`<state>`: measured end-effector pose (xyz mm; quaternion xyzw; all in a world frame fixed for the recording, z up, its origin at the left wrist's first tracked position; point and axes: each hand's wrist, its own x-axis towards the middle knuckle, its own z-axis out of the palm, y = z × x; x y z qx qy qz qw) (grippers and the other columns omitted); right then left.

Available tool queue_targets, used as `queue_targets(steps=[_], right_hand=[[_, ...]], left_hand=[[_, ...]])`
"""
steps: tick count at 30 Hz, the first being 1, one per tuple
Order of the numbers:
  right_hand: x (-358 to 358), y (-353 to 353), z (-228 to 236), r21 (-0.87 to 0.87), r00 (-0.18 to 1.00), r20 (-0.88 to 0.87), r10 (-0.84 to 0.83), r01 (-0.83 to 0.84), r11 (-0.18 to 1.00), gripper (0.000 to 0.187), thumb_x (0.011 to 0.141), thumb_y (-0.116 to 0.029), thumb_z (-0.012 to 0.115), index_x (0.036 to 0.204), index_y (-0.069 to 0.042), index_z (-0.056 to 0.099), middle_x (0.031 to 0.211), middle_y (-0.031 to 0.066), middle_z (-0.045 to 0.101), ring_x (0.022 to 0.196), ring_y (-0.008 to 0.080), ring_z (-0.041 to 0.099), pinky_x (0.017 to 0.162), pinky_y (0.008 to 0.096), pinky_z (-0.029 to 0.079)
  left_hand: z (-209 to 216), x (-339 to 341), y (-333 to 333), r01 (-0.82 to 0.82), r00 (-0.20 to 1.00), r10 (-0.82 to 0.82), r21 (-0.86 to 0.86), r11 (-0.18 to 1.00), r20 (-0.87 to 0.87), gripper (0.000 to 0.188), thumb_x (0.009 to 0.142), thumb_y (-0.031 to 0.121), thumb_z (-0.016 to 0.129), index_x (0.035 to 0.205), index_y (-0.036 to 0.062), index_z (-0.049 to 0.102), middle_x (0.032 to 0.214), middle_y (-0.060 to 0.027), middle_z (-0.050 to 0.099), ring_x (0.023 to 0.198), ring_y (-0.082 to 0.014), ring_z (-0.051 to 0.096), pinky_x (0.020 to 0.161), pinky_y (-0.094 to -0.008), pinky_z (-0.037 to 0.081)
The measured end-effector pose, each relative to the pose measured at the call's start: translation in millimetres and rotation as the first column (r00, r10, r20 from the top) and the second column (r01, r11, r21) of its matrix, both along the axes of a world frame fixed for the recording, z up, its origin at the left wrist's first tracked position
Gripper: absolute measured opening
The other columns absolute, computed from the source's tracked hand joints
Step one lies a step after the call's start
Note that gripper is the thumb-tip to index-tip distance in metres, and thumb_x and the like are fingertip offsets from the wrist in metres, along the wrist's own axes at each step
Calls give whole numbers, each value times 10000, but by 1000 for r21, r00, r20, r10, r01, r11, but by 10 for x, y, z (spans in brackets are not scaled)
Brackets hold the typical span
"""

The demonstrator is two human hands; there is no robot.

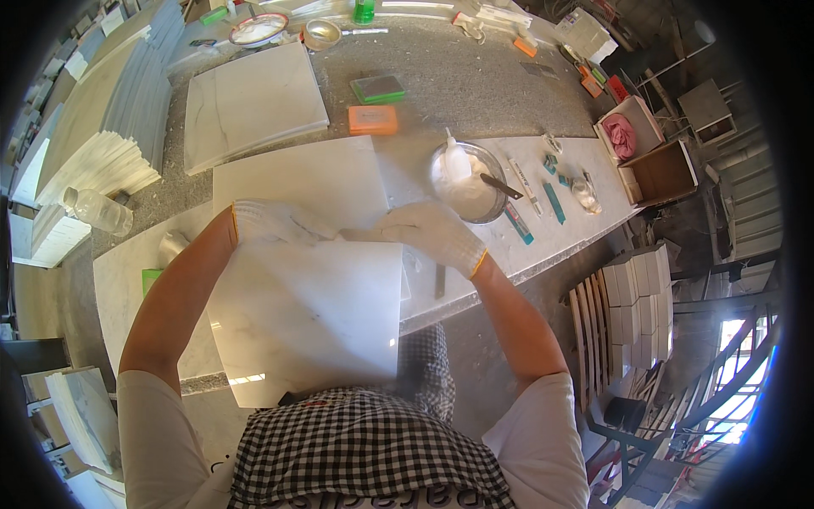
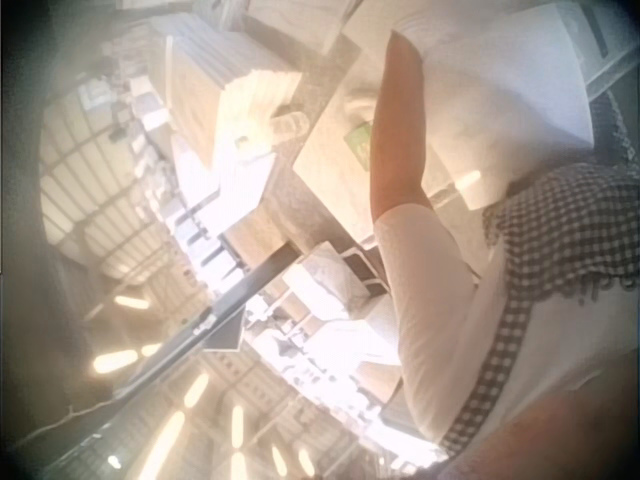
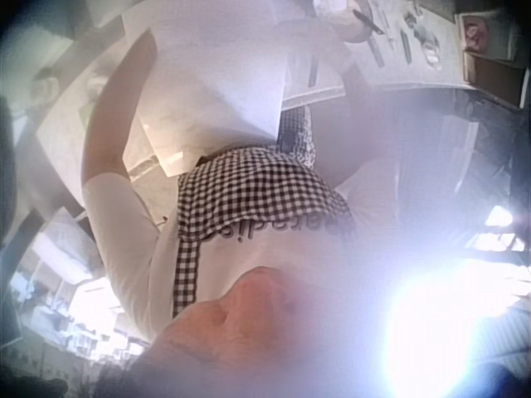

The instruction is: The person repeatedly rubs a white rectangular tile with a green abrasive block and then scrapes the surface with a metal scraper. The person alternates between rubbing and scraping motions across the tile's surface.

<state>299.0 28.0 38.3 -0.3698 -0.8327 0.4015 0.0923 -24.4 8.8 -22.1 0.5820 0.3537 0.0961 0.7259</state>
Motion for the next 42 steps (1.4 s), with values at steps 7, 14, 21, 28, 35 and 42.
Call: queue_targets(steps=[7, 14, 21, 28, 35, 42], right_hand=[[38, -30, -115, 259, 997, -41, 69, -56, 964, 249, 940, -231, 637, 1038, -42, 766, 1036, 153, 736, 974, 329, 679, 874, 420, 525], [62, -57, -152, 283, 997, -65, 46, -26, 959, 217, 936, -210, 650, 1027, -53, 768, 994, 144, 726, 952, 330, 667, 865, 433, 519], [73, -88, -124, 274, 998, -54, 20, -4, 962, 223, 933, -206, 661, 1053, -54, 772, 973, 140, 722, 926, 332, 660, 845, 427, 520], [102, -102, -129, 312, 997, -63, 48, -26, 950, 218, 930, -164, 670, 1069, -24, 763, 933, 152, 696, 908, 304, 659, 813, 395, 526], [70, -140, -146, 412, 992, -107, 72, -22, 911, 218, 919, -174, 662, 1074, -66, 772, 963, 137, 714, 901, 325, 667, 805, 423, 530], [93, -518, -138, 323, 945, -252, -207, 284, 903, 185, 939, -116, 663, 1093, -50, 740, 992, 164, 707, 855, 336, 680, 747, 410, 548]], left_hand=[[60, 25, 5, 33, 999, -33, -17, 999, -22, 481, 931, 117, 723, 1387, -7, 638, 1421, -118, 642, 1294, -205, 590, 1128, -328, 429], [159, 36, -21, 21, 1000, -21, 34, 999, -13, 480, 928, 134, 737, 1378, -5, 646, 1395, -119, 660, 1260, -208, 618, 1105, -324, 455], [177, 52, -26, -4, 996, 10, 73, 997, -89, 468, 929, 159, 741, 1368, 17, 661, 1368, -110, 679, 1248, -189, 625, 1090, -311, 464], [135, 32, -19, 1, 997, 4, 77, 997, -74, 470, 932, 168, 739, 1371, 18, 659, 1367, -111, 680, 1248, -191, 624, 1085, -312, 468], [0, -24, 8, -41, 990, 40, -4, 999, -135, 478, 926, 164, 740, 1377, 27, 658, 1369, -106, 674, 1230, -208, 630, 1063, -315, 478], [75, 18, -13, -47, 981, 50, 22, 999, -185, 483, 927, 178, 747, 1387, 58, 661, 1351, -97, 679, 1211, -190, 618, 1062, -322, 470]])
